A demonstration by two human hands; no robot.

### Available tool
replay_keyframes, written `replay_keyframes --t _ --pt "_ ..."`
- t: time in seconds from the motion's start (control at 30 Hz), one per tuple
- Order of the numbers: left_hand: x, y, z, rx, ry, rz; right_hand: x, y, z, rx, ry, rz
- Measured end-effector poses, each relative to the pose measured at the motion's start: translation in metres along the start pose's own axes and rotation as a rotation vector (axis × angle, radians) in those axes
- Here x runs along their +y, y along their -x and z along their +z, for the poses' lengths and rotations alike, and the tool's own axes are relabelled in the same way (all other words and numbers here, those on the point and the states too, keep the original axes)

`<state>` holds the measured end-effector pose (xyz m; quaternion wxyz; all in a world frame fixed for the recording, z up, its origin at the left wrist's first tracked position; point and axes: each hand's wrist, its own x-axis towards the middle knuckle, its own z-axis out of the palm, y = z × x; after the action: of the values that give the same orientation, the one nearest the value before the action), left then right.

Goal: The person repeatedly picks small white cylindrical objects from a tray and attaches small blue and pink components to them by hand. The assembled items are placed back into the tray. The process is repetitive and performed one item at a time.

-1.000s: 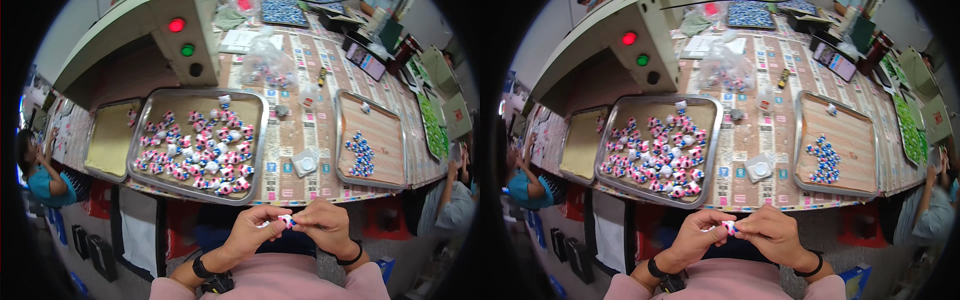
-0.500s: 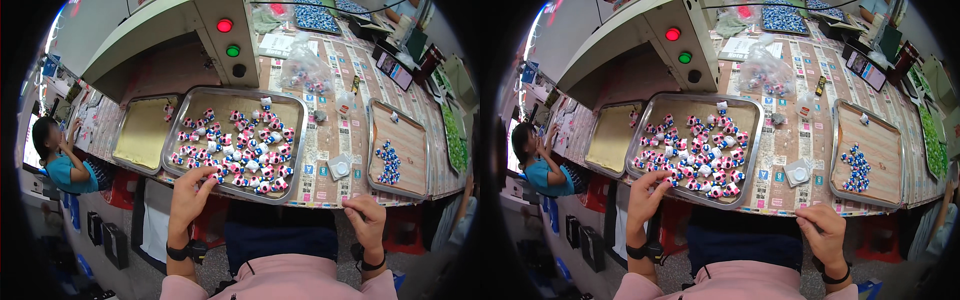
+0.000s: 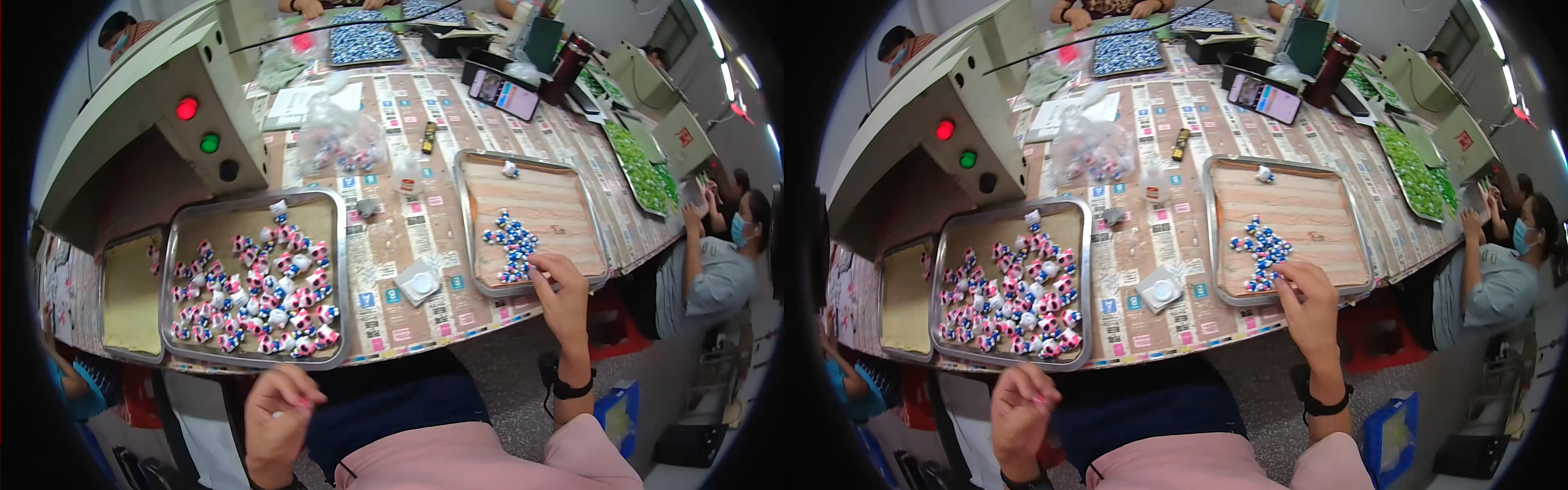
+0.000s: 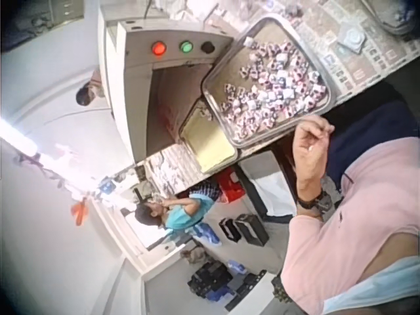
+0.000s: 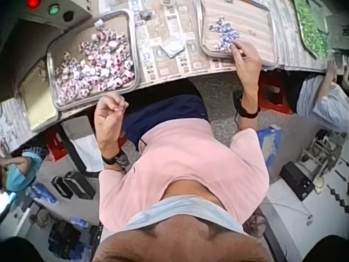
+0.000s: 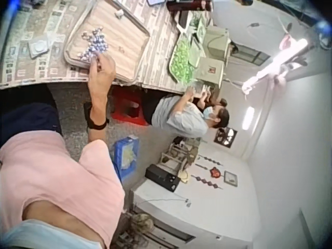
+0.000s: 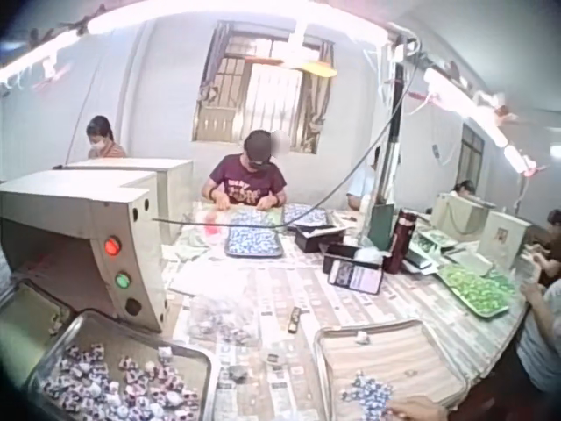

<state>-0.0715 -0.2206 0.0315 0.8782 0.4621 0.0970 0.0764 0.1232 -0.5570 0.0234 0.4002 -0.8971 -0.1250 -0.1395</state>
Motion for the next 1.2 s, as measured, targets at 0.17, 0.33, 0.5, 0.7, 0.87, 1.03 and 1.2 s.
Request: replay_keyframes --t 0.17,0.33,0.5,0.7,0.87,1.03,1.2 --pt "-0.030 -0.004 0.038 -0.103 0.332 -0.497 0.006 -0.017 0.009 -0.102 0.152 -0.176" --pt "-0.061 -0.007 0.047 -0.255 0.361 -0.608 0.004 -0.038 0.040 -0.147 0.160 -0.324" --pt "-0.059 -0.012 0.059 -0.133 0.408 -0.646 0.010 -0.048 0.050 -0.238 0.300 -0.292" --pt "-0.065 -0.013 0.042 -0.063 0.464 -0.565 0.002 -0.032 0.042 -0.268 0.196 -0.254" --pt "-0.063 -0.017 0.038 -0.043 0.555 -0.572 -0.005 -0.017 0.036 -0.183 0.071 -0.134" --pt "-0.061 -0.016 0.035 -0.031 0.548 -0.596 0.000 -0.017 0.039 -0.200 0.067 -0.132" --pt "-0.061 -0.010 0.032 -0.016 0.559 -0.600 -0.005 -0.022 0.031 -0.158 0.087 -0.101"
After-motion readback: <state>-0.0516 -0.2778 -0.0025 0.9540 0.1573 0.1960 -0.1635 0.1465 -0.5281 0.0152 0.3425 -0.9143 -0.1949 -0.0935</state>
